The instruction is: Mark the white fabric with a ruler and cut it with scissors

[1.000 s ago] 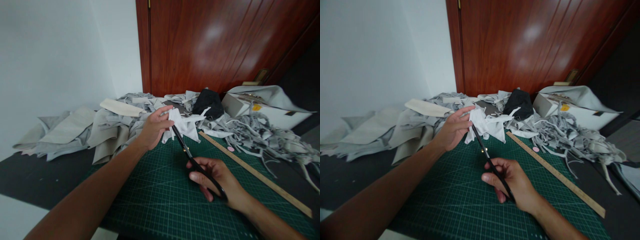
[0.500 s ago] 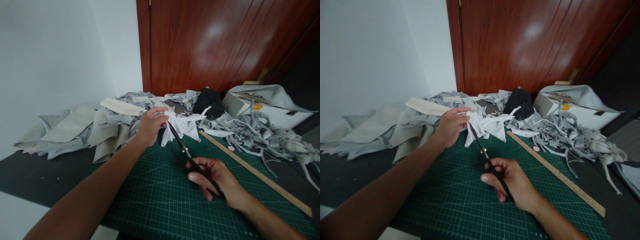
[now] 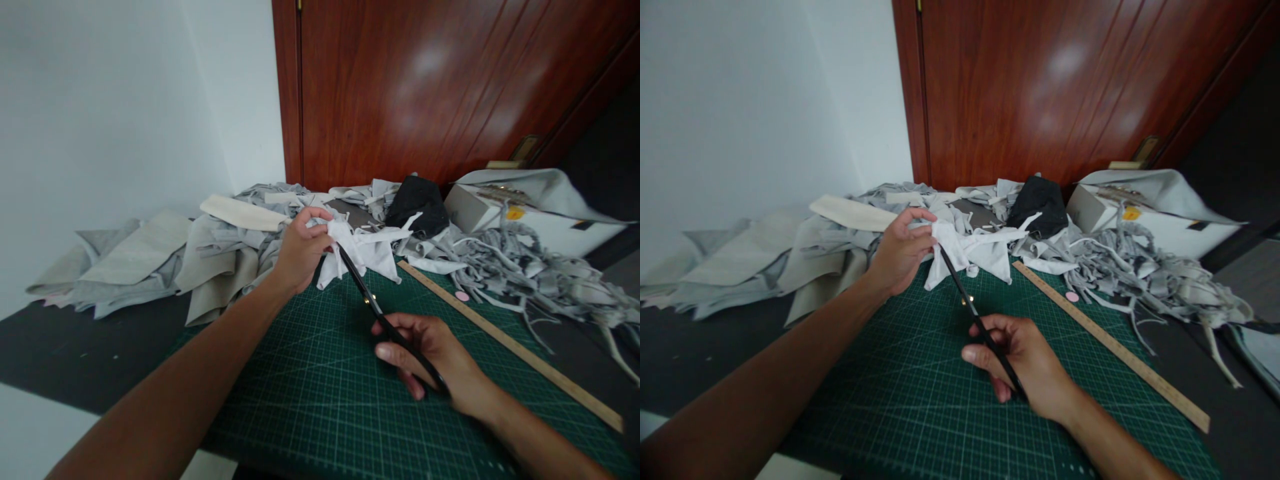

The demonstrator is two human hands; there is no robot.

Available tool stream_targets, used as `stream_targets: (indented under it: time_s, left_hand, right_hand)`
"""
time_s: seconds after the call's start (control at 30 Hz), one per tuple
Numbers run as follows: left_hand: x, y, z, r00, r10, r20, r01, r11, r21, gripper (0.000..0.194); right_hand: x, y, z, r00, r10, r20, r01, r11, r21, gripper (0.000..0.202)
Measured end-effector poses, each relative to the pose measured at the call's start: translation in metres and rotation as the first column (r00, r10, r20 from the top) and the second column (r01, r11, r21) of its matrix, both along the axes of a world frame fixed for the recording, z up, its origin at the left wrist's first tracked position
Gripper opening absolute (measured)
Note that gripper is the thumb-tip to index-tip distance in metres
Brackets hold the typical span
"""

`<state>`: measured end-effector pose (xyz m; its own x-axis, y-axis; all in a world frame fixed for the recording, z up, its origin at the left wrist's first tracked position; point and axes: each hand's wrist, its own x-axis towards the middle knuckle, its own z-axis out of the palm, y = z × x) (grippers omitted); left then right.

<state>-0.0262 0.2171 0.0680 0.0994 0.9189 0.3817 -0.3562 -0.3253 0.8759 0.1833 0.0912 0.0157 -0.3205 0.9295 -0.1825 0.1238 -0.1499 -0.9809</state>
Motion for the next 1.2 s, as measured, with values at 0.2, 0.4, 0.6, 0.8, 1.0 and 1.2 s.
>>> stream_targets:
  time_s: [0.2,0.4,0.6,0.8,1.0,1.2]
  left_hand:
    - [-0.0010,0.0023,-0.0037,0.995,0.062,-0.076,-0.065,0.997,-0.033,0.019]
    - [-0.0038,0.0002,-0.0042,0.999,-0.031,-0.023,0.029,0.997,-0.070,0.033]
    - [-0.0052,0.0002,-0.0037,0.997,-0.059,-0.050,0.054,0.993,-0.108,0.047]
    - [-0.0044,-0.0022,-0.0002,0.993,-0.121,0.006,0.121,0.989,-0.090,0.049]
    - [-0.0041,-0.0029,0.0018,0.988,-0.157,0.014,0.157,0.987,-0.025,0.053]
    - [-0.0043,-0.0026,-0.0003,0.992,-0.124,0.003,0.124,0.992,-0.023,0.039]
  right_hand:
    - [-0.0001,-0.0007,0.0033,1.000,-0.005,0.011,0.005,1.000,-0.011,0.058]
    - [-0.0001,-0.0008,0.0042,1.000,-0.015,0.019,0.015,1.000,0.006,0.056]
    - [0.0006,0.0000,0.0043,0.999,-0.021,0.027,0.021,1.000,0.017,0.056]
    - [0.0010,-0.0005,0.0036,1.000,-0.017,0.018,0.017,1.000,0.025,0.057]
    - [0.0011,-0.0006,0.0038,1.000,-0.017,0.012,0.017,0.999,0.030,0.056]
    - [0.0022,0.0001,0.0002,1.000,0.000,0.006,0.000,0.999,0.035,0.055]
